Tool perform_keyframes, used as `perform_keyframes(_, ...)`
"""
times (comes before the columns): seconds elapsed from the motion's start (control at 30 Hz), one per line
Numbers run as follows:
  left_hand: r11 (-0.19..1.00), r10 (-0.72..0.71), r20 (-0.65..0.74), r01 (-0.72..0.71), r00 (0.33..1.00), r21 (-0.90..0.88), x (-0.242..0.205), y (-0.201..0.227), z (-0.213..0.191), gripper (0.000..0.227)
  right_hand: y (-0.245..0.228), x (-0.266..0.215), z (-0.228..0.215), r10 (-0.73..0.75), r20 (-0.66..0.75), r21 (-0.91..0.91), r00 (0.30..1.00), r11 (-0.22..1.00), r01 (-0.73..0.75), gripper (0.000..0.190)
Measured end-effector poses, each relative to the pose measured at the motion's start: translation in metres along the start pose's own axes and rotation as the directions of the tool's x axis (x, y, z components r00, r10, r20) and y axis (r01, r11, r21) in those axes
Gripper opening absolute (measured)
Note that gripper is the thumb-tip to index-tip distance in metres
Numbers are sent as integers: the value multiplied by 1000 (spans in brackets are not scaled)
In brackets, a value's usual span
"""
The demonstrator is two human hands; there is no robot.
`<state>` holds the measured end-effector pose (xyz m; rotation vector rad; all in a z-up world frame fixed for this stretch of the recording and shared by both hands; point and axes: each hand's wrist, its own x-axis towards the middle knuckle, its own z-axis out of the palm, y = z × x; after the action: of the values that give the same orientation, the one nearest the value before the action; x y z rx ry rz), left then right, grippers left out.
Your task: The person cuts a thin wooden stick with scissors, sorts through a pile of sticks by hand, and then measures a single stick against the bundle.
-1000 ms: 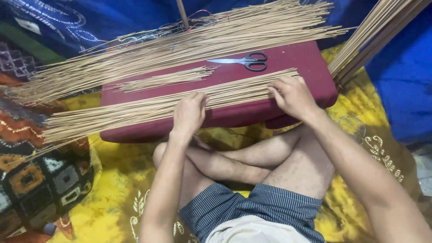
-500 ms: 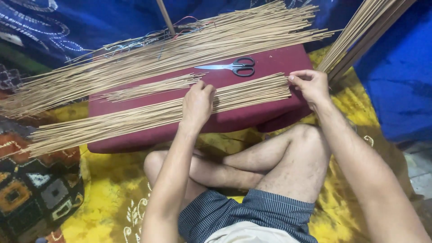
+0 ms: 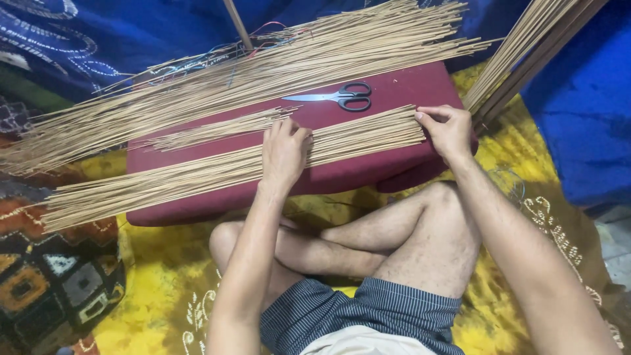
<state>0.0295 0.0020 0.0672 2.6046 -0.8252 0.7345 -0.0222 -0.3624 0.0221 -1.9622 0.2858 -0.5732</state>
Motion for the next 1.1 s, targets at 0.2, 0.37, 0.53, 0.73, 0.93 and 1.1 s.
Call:
perform_keyframes(0.2, 994, 14, -58, -20, 998, -112, -16, -15, -5, 16, 12, -5, -3, -308, 5, -158, 951, 939, 305, 28)
perform_keyframes(0.37, 997, -48, -64, 44, 997, -61, -37, -35, -21, 28, -1, -11, 3, -453, 100, -217, 886, 859, 464, 33)
perform_keyframes(0.53, 995, -94, -38, 93, 995, -28, -55, -46, -23, 35, 9, -8, 5, -474, 169, -261, 864, 824, 503, 36)
perform_keyframes(0.73, 996, -82, -65, 79, 995, -42, -64, -51, -18, 37, 6, -11, 5, -485, 182, -303, 855, 800, 518, 42)
perform_keyframes(0.93, 999, -49, -236, 48, 971, -11, -72, -71, -17, 32, 6, -11, 5, -487, 160, -315, 859, 799, 512, 41)
perform_keyframes(1.1, 995, -73, -348, 91, 935, 37, -82, -102, -35, 25, 13, -2, 2, -438, 71, -248, 896, 862, 441, 28)
